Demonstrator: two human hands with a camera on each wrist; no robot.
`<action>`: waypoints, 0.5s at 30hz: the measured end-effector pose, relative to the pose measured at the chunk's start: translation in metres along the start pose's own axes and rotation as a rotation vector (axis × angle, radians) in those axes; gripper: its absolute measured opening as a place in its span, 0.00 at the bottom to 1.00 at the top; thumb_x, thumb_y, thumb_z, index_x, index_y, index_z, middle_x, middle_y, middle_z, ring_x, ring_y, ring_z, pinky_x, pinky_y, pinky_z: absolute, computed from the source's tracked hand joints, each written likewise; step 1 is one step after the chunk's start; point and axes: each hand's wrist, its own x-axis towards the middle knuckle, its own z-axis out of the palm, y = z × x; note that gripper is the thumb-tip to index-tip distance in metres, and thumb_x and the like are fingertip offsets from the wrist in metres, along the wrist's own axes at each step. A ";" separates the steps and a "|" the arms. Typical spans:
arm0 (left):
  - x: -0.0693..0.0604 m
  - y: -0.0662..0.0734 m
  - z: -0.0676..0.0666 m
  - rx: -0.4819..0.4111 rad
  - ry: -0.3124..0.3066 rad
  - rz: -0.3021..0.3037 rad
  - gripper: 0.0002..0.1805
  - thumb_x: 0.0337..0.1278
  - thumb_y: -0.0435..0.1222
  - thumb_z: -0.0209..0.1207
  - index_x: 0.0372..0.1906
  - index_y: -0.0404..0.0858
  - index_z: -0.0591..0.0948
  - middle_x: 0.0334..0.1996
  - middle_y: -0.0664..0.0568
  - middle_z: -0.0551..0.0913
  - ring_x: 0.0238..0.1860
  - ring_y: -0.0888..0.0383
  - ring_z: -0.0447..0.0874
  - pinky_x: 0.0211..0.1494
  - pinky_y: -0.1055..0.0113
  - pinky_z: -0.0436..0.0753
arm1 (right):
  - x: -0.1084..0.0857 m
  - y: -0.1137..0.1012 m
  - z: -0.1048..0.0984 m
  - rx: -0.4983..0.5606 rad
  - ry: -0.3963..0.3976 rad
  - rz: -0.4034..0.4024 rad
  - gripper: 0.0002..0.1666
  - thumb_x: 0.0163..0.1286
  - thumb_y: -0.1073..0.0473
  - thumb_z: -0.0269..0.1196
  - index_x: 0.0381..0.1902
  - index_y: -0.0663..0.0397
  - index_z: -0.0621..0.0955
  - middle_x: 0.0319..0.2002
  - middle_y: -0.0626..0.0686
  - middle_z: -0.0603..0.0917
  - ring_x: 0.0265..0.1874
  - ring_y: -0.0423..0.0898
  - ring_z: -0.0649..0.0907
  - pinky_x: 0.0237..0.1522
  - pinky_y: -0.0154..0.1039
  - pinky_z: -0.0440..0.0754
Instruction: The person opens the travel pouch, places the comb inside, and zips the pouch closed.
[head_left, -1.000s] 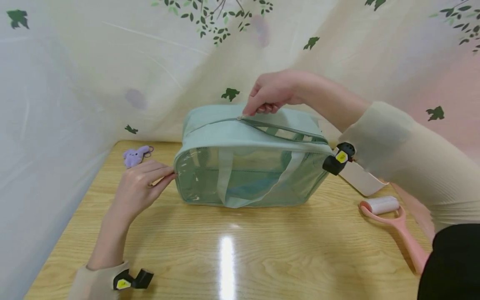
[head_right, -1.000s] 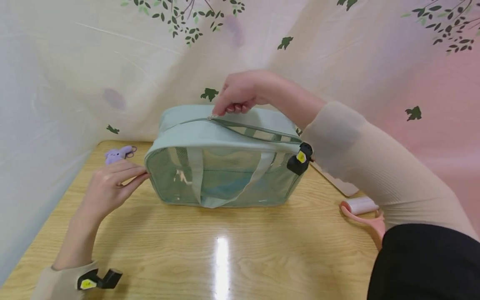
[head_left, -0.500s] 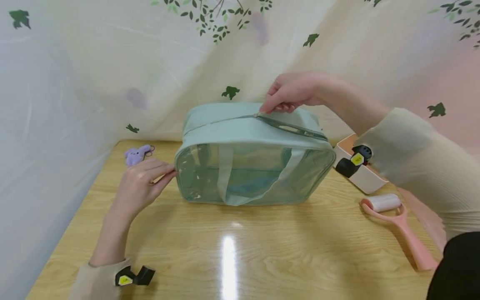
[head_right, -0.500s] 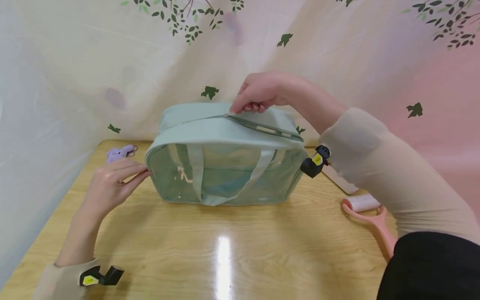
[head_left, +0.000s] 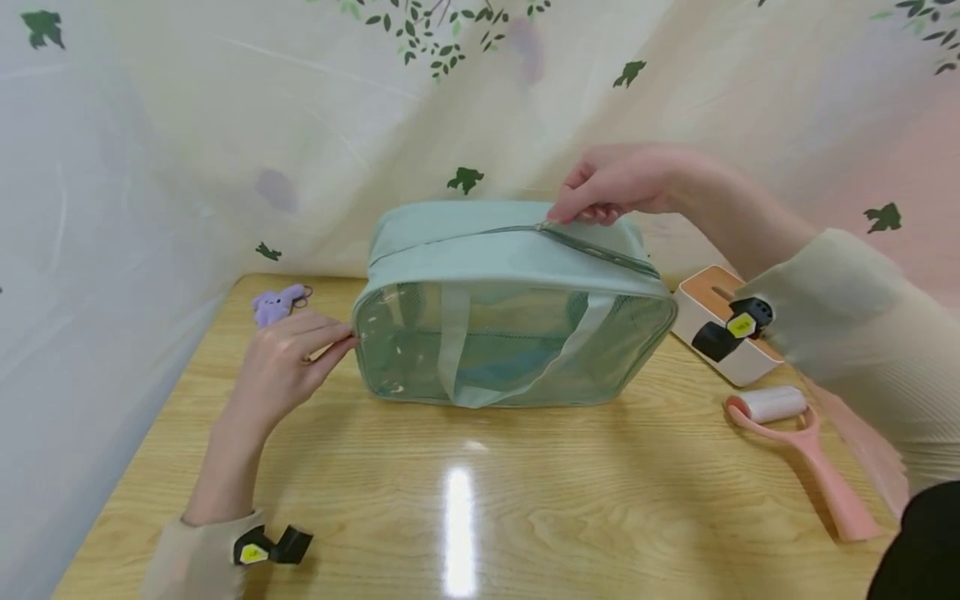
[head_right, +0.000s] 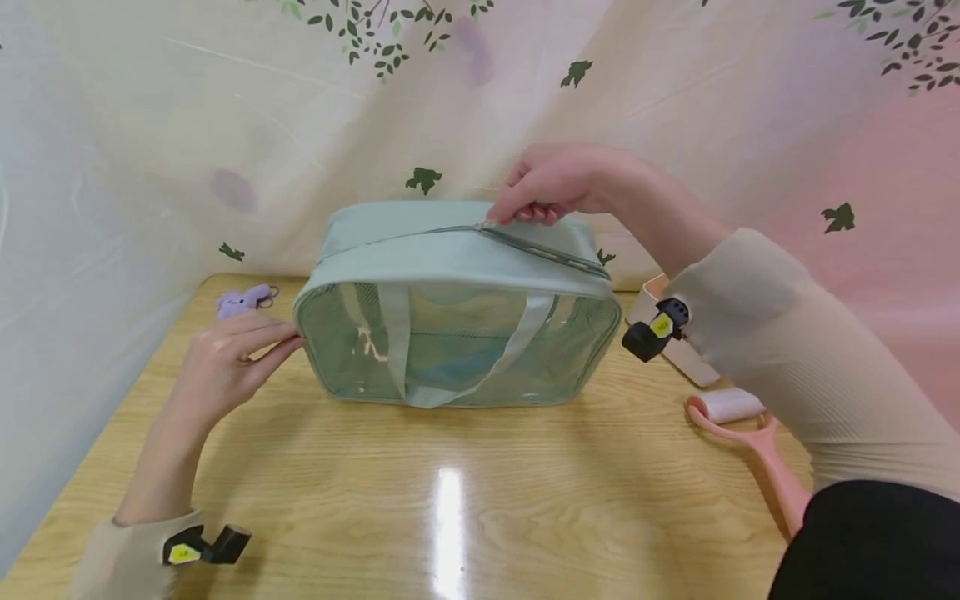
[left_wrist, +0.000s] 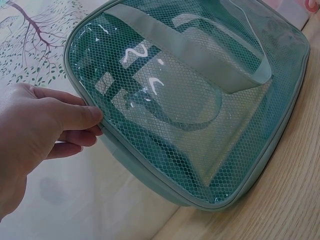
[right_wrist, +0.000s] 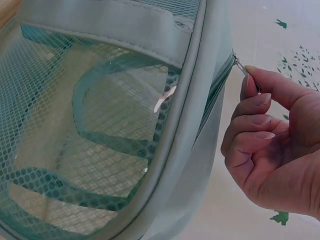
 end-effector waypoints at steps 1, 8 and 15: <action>0.000 0.000 0.000 0.005 -0.008 -0.005 0.07 0.48 0.29 0.76 0.35 0.37 0.92 0.30 0.48 0.92 0.31 0.55 0.88 0.33 0.62 0.82 | -0.001 0.002 -0.001 0.009 0.002 0.002 0.25 0.75 0.49 0.64 0.20 0.50 0.71 0.17 0.43 0.69 0.22 0.41 0.69 0.30 0.35 0.67; 0.000 0.000 0.000 0.006 -0.005 -0.004 0.07 0.47 0.28 0.76 0.34 0.36 0.92 0.29 0.47 0.91 0.30 0.54 0.87 0.31 0.63 0.81 | -0.009 0.018 -0.002 0.059 0.022 0.000 0.23 0.75 0.48 0.64 0.21 0.50 0.74 0.18 0.43 0.70 0.23 0.41 0.71 0.32 0.35 0.70; 0.000 0.001 -0.001 0.015 -0.015 -0.010 0.07 0.48 0.29 0.76 0.35 0.36 0.92 0.30 0.48 0.92 0.30 0.55 0.88 0.32 0.62 0.82 | -0.017 0.036 -0.002 0.107 0.057 -0.018 0.24 0.76 0.49 0.63 0.20 0.51 0.73 0.18 0.44 0.68 0.23 0.41 0.69 0.31 0.36 0.69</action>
